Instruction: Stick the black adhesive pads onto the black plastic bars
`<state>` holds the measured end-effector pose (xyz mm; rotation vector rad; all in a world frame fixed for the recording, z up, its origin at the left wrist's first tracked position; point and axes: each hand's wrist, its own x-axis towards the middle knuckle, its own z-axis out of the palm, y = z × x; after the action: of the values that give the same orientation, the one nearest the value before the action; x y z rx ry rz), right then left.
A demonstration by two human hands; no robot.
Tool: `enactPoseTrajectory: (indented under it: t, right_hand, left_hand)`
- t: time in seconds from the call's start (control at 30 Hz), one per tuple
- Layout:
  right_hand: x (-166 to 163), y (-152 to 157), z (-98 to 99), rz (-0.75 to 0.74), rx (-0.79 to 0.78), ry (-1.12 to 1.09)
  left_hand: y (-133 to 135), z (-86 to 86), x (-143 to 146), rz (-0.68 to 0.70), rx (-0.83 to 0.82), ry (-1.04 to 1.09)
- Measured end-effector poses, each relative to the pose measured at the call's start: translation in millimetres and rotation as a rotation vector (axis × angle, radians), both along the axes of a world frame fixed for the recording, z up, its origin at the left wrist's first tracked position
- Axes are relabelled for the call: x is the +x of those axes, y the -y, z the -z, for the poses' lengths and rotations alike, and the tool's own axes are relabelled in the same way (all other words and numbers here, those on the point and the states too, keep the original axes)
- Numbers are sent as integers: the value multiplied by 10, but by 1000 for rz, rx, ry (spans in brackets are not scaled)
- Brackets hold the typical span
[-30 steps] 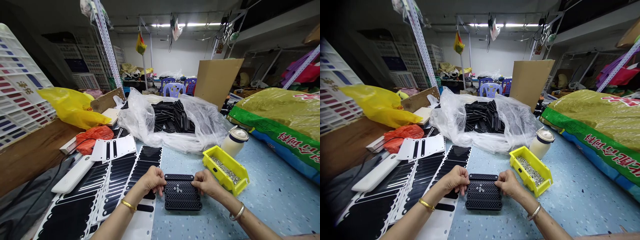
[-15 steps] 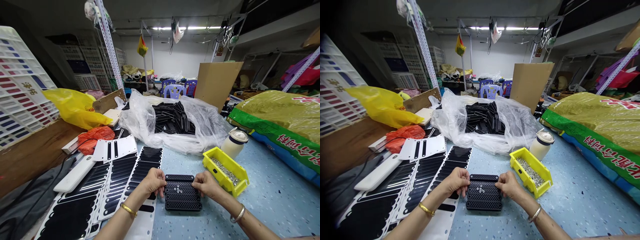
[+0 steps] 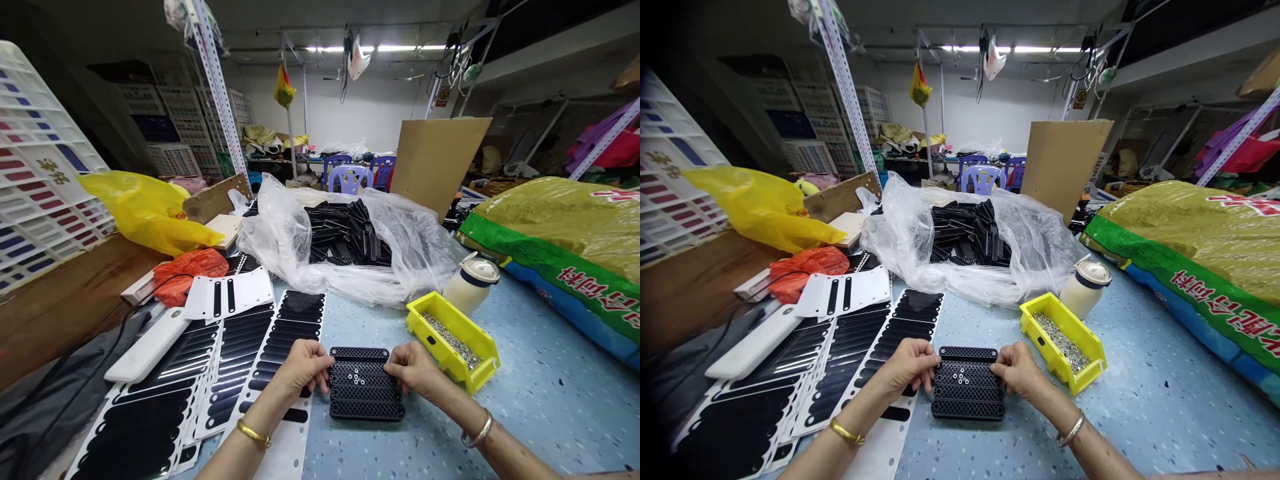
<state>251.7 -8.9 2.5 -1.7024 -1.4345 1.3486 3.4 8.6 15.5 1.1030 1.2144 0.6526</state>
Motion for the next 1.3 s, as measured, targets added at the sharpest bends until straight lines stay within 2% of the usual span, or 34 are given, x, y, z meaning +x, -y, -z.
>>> enactPoseTrajectory:
  t: [0.27,0.53,0.7,1.07,1.17,1.3]
  right_hand:
    - [9,20,8,1,8,6]
    - [-6,14,2,3,18,19]
    - [-2,17,8,-5,29,34]
    - [27,66,-14,-73,102,129]
    - [164,76,-63,-65,151,219]
    - [402,119,-118,4,263,420]
  left_hand:
    - [13,81,87,-50,156,-222]
    - [110,-6,-5,22,464,-455]
    - [139,-7,35,70,561,-524]
    - [98,77,48,-3,610,-510]
    - [112,77,-23,-36,550,-461]
    - [114,95,-82,15,417,-401]
